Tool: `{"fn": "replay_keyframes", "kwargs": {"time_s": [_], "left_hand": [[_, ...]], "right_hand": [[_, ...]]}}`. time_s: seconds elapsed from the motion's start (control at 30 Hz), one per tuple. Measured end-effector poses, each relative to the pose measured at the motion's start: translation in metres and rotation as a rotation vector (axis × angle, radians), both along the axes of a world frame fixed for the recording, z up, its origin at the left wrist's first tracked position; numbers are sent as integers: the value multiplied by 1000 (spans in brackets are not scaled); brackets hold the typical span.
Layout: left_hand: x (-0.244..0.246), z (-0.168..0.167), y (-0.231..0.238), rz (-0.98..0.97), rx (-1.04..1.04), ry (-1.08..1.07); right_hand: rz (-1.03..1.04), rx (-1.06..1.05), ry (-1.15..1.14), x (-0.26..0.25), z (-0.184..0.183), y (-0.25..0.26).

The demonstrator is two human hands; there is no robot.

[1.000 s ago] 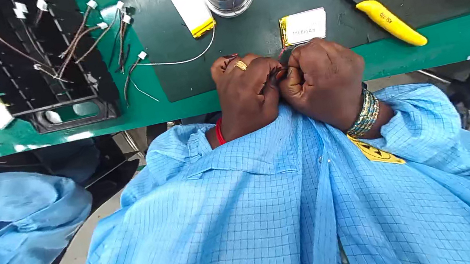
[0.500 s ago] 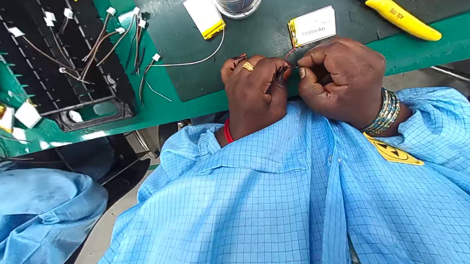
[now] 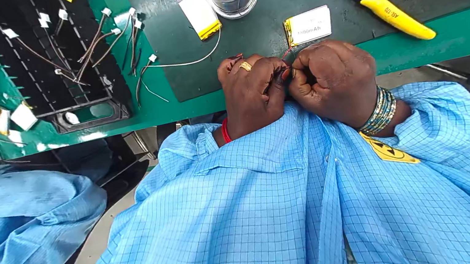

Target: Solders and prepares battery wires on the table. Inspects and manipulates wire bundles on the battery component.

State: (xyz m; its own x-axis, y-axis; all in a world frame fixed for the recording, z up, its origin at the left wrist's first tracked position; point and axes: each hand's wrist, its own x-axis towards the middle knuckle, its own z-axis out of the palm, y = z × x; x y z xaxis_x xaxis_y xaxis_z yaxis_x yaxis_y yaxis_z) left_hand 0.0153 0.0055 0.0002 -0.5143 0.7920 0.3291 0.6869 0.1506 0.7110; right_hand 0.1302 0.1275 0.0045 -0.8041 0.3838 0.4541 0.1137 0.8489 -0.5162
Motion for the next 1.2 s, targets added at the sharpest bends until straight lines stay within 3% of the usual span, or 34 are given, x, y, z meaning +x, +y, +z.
{"fn": "replay_keyframes", "kwargs": {"time_s": [0.33,0.63,1.2], "left_hand": [[-1,-2,0,-17,1,33],[-3,2,-2,-29,-19,-55],[-1,9,-1,-25,-27,-176]], "right_hand": [[-51,39,-43,-5,-5,0],[51,-164,89,5,-3,6],[-21,-140,72,7,-2,-2]]}}
